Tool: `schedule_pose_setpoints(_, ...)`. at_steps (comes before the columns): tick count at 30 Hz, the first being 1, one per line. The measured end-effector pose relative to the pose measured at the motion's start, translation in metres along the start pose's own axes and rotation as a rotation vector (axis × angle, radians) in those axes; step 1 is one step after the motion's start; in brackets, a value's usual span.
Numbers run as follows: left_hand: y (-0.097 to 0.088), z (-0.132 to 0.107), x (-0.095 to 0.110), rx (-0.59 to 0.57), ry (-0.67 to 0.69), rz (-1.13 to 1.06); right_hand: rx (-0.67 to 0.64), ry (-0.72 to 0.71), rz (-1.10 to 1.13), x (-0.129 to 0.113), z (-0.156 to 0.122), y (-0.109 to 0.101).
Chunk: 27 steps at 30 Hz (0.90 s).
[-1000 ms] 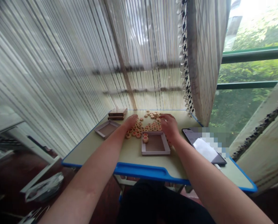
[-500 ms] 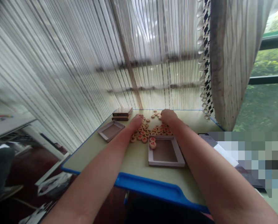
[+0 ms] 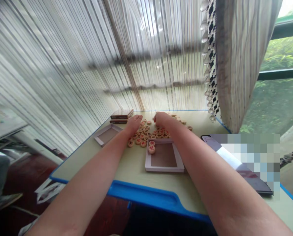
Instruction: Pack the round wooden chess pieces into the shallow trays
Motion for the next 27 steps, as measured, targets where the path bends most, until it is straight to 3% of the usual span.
schedule_pose_setpoints(4, -0.005, -0.002, 0.004, 0.054, 0.018, 0.007, -0.028, 0.015, 0.047, -0.005, -0.002, -0.003)
schedule_pose_setpoints(9, -0.007, -0.003, 0.006, 0.071, 0.027, 0.024, 0.217, 0.080, 0.042, 0.010, 0.004, 0.003)
schedule_pose_setpoints(14, -0.005, -0.003, 0.006, 0.067, 0.018, 0.001, 0.114, 0.016, -0.058, 0.016, 0.009, 0.012)
schedule_pose_setpoints(17, -0.009, -0.002, 0.003, 0.102, -0.068, -0.083, 0.087, 0.009, -0.070, 0.013, 0.007, 0.008)
schedule_pose_setpoints(23, -0.024, 0.004, -0.010, 0.185, -0.379, -0.195, 0.089, 0.002, 0.045, 0.013, -0.002, 0.001)
schedule_pose_setpoints(27, -0.024, 0.006, -0.013, 0.161, -0.420, -0.194, 0.119, 0.047, 0.018, 0.020, -0.001, 0.000)
Point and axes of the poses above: each hand's wrist, its own z-axis towards the middle knuckle, its own y-axis out of the palm, x = y × z, the point moved 2 cm from there along z, towards the middle knuckle, and after that the axes turned 7 degrees about y, right-handed, at the moved point
